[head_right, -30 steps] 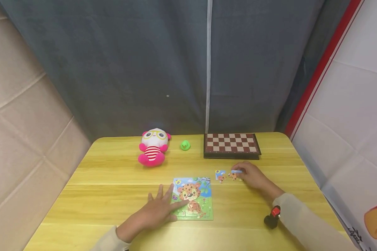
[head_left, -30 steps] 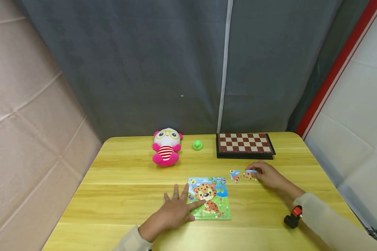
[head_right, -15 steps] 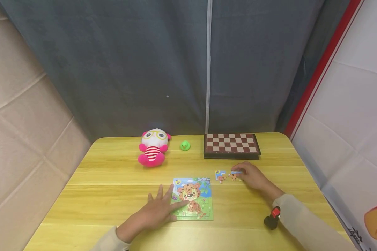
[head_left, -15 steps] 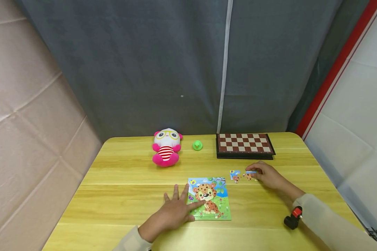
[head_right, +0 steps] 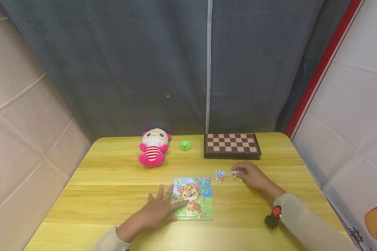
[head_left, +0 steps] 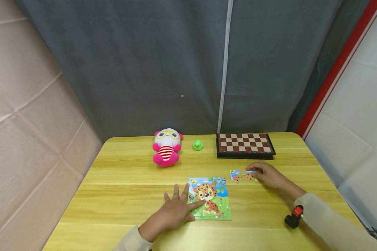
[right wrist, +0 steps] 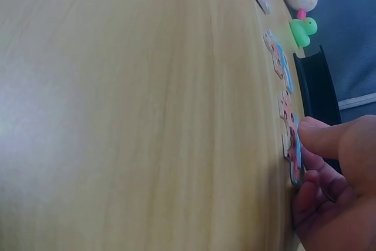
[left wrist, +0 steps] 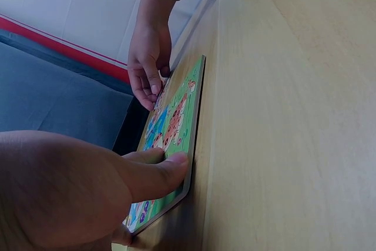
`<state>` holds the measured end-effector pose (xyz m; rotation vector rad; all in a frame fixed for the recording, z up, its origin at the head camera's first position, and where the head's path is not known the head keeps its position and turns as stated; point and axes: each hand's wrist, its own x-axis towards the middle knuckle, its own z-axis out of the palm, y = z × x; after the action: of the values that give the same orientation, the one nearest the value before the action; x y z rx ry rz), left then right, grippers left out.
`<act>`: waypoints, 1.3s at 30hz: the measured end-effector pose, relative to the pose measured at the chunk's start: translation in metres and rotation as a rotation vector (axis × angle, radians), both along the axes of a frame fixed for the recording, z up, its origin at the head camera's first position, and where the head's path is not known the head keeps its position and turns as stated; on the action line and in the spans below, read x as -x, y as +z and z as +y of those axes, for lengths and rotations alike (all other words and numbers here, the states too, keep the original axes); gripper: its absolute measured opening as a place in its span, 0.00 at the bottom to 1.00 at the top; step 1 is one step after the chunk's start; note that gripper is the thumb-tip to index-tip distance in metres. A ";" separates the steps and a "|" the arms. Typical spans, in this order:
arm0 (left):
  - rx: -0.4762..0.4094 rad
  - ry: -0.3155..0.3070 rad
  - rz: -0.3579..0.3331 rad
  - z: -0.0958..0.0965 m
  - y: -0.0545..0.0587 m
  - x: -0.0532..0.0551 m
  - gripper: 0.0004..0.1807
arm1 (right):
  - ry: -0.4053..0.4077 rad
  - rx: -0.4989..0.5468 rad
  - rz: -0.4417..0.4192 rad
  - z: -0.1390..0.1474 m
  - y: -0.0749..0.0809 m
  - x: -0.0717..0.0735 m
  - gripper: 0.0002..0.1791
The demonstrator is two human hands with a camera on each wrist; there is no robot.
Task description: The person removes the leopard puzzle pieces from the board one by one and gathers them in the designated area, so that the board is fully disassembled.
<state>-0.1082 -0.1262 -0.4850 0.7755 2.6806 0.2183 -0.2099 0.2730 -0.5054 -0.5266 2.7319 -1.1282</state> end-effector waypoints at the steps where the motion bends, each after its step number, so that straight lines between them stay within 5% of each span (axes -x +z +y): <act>1: -0.001 0.000 -0.001 0.000 0.000 0.000 0.33 | 0.005 0.000 -0.003 0.000 0.000 0.000 0.12; 23: 0.008 0.000 -0.001 0.001 0.002 -0.001 0.33 | 0.003 0.013 -0.049 -0.011 -0.003 0.001 0.14; 39: 0.002 -0.001 -0.005 0.000 0.002 0.000 0.33 | 0.069 0.074 -0.060 -0.047 0.000 -0.007 0.15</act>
<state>-0.1081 -0.1260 -0.4831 0.7750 2.6747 0.2172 -0.2027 0.2261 -0.5051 -0.5828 2.6091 -1.2110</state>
